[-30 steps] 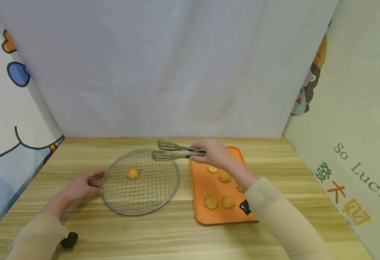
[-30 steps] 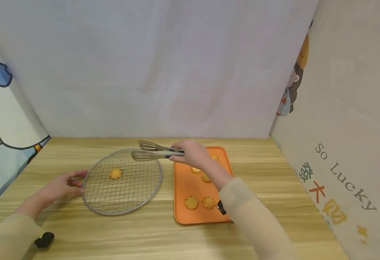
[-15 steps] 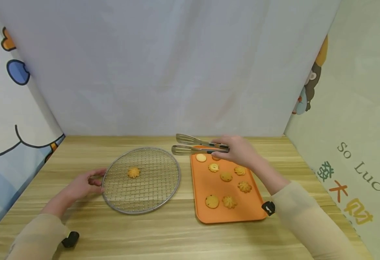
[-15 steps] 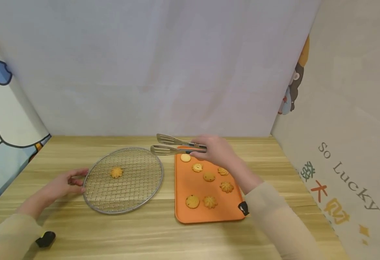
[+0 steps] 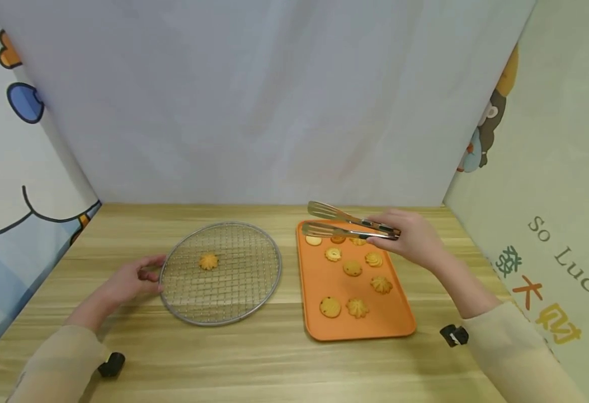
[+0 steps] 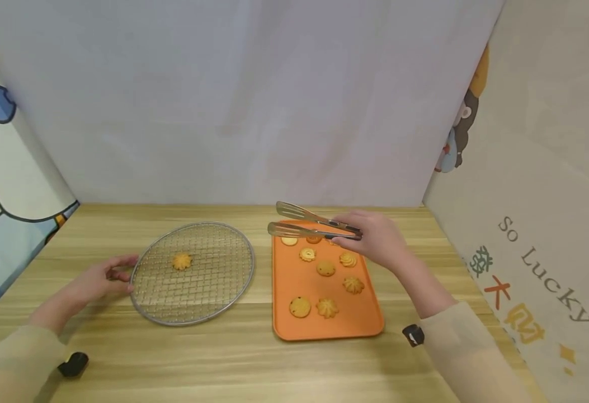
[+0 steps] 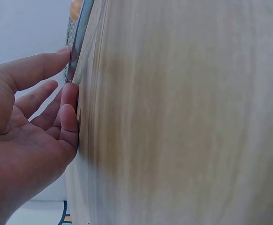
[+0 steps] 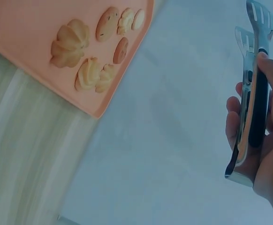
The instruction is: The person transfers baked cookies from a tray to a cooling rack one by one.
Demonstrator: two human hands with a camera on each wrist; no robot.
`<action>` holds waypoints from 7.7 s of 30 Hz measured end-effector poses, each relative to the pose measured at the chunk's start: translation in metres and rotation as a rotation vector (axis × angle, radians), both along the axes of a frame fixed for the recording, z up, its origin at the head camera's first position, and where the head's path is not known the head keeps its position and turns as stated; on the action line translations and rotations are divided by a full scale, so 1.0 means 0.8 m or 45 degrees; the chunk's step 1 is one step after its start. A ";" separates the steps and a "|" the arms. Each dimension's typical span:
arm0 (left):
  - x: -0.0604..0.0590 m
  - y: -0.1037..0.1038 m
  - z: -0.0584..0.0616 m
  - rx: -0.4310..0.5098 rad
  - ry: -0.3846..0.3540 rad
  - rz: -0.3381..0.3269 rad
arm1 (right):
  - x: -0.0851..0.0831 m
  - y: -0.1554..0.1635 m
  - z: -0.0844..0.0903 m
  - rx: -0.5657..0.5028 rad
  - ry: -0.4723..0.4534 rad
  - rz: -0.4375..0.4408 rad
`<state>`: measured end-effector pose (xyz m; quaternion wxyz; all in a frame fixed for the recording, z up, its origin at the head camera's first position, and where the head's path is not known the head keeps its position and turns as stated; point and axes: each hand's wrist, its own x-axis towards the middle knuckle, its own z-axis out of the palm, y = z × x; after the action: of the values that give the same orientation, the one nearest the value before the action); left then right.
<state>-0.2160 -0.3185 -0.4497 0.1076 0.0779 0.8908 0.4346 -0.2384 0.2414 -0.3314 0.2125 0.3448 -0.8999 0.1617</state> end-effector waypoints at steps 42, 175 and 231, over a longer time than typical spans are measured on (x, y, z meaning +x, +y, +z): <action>0.000 -0.001 0.001 -0.050 -0.006 0.014 | 0.073 0.061 -0.093 0.118 -0.237 0.147; -0.009 -0.003 0.001 0.006 -0.095 0.014 | -0.062 -0.201 -0.081 0.218 -0.460 -0.139; -0.005 -0.002 0.004 0.026 -0.109 0.007 | -0.066 -0.211 -0.064 0.213 -0.486 -0.202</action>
<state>-0.2201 -0.3197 -0.4466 0.1435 0.0577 0.8812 0.4468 -0.2912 0.0723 -0.3824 0.0211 0.2524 -0.9584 0.1317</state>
